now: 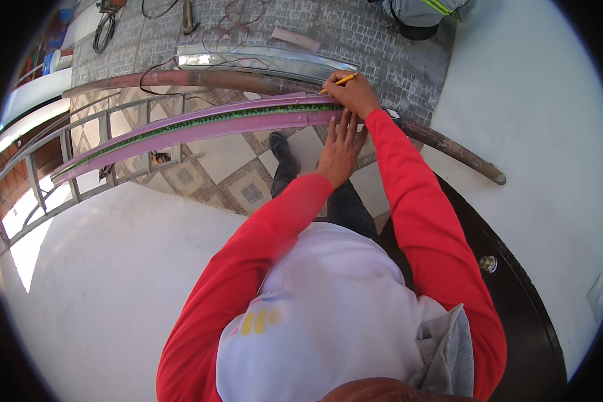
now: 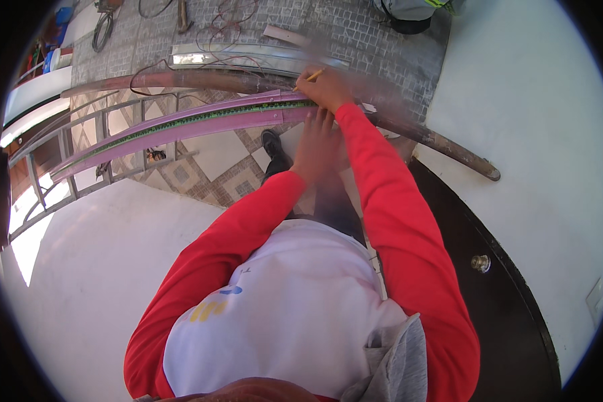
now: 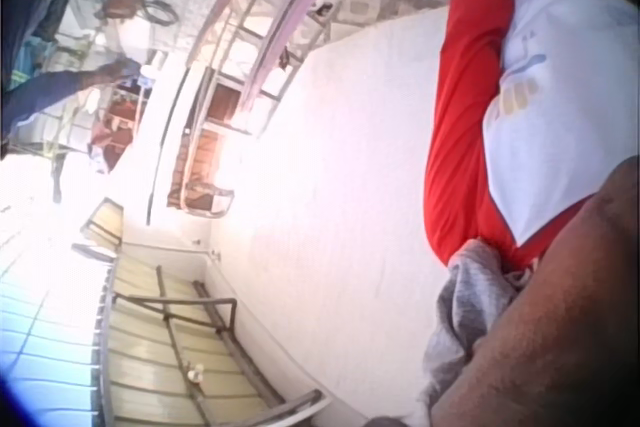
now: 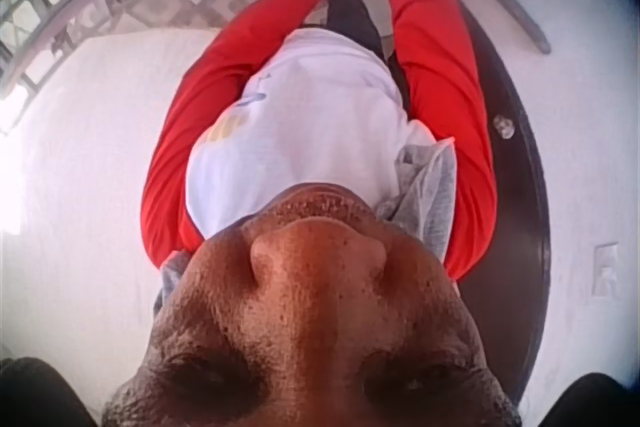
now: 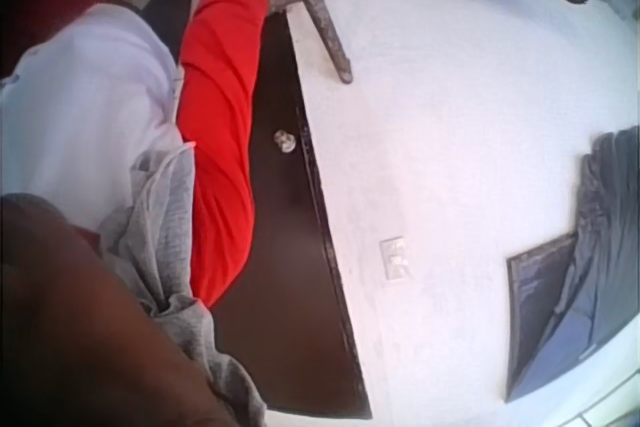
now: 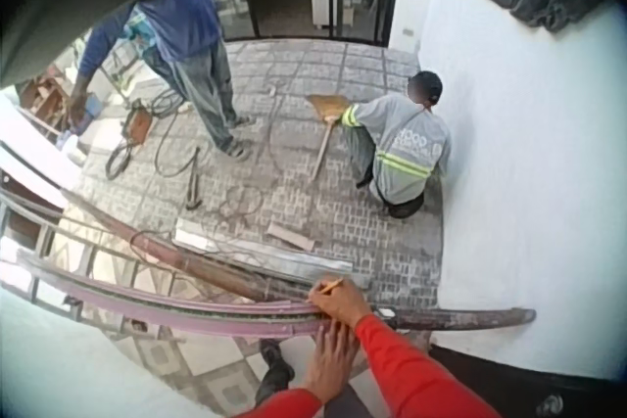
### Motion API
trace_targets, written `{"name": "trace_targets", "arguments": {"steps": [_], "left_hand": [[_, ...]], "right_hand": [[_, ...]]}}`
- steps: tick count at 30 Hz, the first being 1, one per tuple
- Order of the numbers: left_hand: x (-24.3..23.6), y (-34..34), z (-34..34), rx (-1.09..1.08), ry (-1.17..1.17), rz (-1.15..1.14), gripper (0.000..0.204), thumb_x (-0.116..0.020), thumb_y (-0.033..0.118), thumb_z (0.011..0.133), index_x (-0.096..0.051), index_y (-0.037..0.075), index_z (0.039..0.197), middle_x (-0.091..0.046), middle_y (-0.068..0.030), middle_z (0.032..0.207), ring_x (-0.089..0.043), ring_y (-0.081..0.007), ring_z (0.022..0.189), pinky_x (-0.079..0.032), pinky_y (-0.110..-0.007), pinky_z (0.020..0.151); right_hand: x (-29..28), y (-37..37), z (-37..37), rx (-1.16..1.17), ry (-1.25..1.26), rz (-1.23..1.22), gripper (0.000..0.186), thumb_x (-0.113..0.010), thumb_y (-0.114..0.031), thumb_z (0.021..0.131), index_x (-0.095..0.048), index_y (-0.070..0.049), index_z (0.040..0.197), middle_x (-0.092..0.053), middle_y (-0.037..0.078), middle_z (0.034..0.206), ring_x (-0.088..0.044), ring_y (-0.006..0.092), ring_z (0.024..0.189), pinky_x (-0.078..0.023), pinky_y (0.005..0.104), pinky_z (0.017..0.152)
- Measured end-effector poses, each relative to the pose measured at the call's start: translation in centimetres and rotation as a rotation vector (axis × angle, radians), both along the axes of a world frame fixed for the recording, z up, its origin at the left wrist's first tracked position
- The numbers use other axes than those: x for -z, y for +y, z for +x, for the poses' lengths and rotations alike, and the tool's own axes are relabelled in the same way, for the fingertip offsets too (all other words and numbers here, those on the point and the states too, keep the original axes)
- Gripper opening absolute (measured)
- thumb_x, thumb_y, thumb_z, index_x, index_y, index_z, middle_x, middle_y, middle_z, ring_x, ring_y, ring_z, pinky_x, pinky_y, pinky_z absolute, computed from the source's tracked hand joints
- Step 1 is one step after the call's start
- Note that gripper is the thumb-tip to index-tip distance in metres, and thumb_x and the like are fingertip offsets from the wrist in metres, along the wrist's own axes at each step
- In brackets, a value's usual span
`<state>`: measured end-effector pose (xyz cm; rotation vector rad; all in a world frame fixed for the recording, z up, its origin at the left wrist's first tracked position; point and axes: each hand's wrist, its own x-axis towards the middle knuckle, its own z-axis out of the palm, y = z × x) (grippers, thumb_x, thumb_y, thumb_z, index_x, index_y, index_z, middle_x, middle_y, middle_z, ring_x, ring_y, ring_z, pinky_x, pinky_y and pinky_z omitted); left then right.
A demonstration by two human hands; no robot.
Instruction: The person measures and marks a pink plastic handrail cover with a tape measure and pencil, then uses tin snips to cut the cover to length. The person repeatedly checks fit against the metal stair railing and trims the piece.
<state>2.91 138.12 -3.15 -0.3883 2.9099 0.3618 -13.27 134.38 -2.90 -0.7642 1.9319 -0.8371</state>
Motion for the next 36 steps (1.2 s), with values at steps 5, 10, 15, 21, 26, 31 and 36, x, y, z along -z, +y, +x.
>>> {"name": "trace_targets", "arguments": {"steps": [5,10,15,21,26,31,36], "left_hand": [[-0.4,-0.1,-0.1,0.008,-0.046,0.018,0.064,-0.055,0.025,0.092,-0.040,0.012,0.153,-0.027,-0.0245,0.161,-0.020,-0.0424,0.152,-0.016,-0.060,0.120],[-0.9,-0.3,-0.2,0.012,-0.078,0.045,0.063,-0.055,0.023,0.092,-0.040,0.012,0.153,-0.026,-0.0249,0.161,-0.017,-0.0426,0.153,-0.015,-0.060,0.121],[-1.0,-0.3,-0.2,0.009,-0.078,0.060,0.064,-0.055,0.023,0.092,-0.040,0.012,0.153,-0.025,-0.0251,0.162,-0.015,-0.0429,0.153,-0.013,-0.061,0.121],[-1.1,-0.3,-0.2,0.004,-0.088,0.069,0.064,-0.055,0.023,0.092,-0.039,0.012,0.153,-0.023,-0.0253,0.162,-0.014,-0.0428,0.153,-0.012,-0.060,0.121],[-1.0,-0.3,-0.1,0.001,-0.056,0.079,0.066,-0.056,0.023,0.091,-0.040,0.012,0.153,-0.022,-0.0254,0.163,-0.013,-0.0432,0.153,-0.013,-0.061,0.121],[-0.5,-0.1,0.0,0.001,-0.037,0.060,0.066,-0.057,0.023,0.090,-0.041,0.012,0.153,-0.020,-0.0262,0.163,-0.013,-0.0433,0.153,-0.013,-0.061,0.121],[-0.2,0.0,0.2,-0.009,0.022,0.043,0.067,-0.058,0.025,0.088,-0.042,0.012,0.152,-0.018,-0.0262,0.164,-0.013,-0.0424,0.154,-0.012,-0.060,0.121]], "right_hand": [[0.1,-0.1,0.1,0.046,-0.015,-0.074,0.028,-0.067,-0.037,0.083,-0.073,-0.010,0.088,-0.070,0.008,0.073,-0.067,0.0208,0.067,-0.052,0.0350,0.065],[0.3,-0.3,0.1,0.052,-0.030,-0.081,0.026,-0.068,-0.034,0.081,-0.073,-0.008,0.087,-0.070,0.008,0.072,-0.066,0.0200,0.066,-0.051,0.0352,0.064],[0.5,-0.3,-0.2,0.084,-0.129,-0.026,0.027,-0.068,-0.034,0.081,-0.073,-0.008,0.087,-0.069,0.008,0.071,-0.066,0.0195,0.066,-0.052,0.0352,0.064],[0.8,-0.4,0.0,0.039,-0.008,-0.095,0.027,-0.067,-0.034,0.080,-0.074,-0.009,0.087,-0.067,0.008,0.068,-0.064,0.0188,0.062,-0.050,0.0349,0.058],[0.2,-0.4,-0.5,0.043,-0.119,-0.046,0.026,-0.067,-0.033,0.081,-0.074,-0.008,0.087,-0.068,0.007,0.069,-0.064,0.0180,0.064,-0.050,0.0342,0.059],[-0.8,-0.6,-0.3,0.030,-0.077,-0.028,0.026,-0.067,-0.032,0.081,-0.074,-0.007,0.087,-0.068,0.005,0.070,-0.063,0.0147,0.064,-0.050,0.0310,0.061],[-3.5,1.7,-1.4,0.128,-0.333,-0.191,0.024,-0.065,-0.027,0.093,-0.071,-0.005,0.091,-0.068,0.001,0.077,-0.062,0.0085,0.072,-0.051,0.0259,0.069]]}}
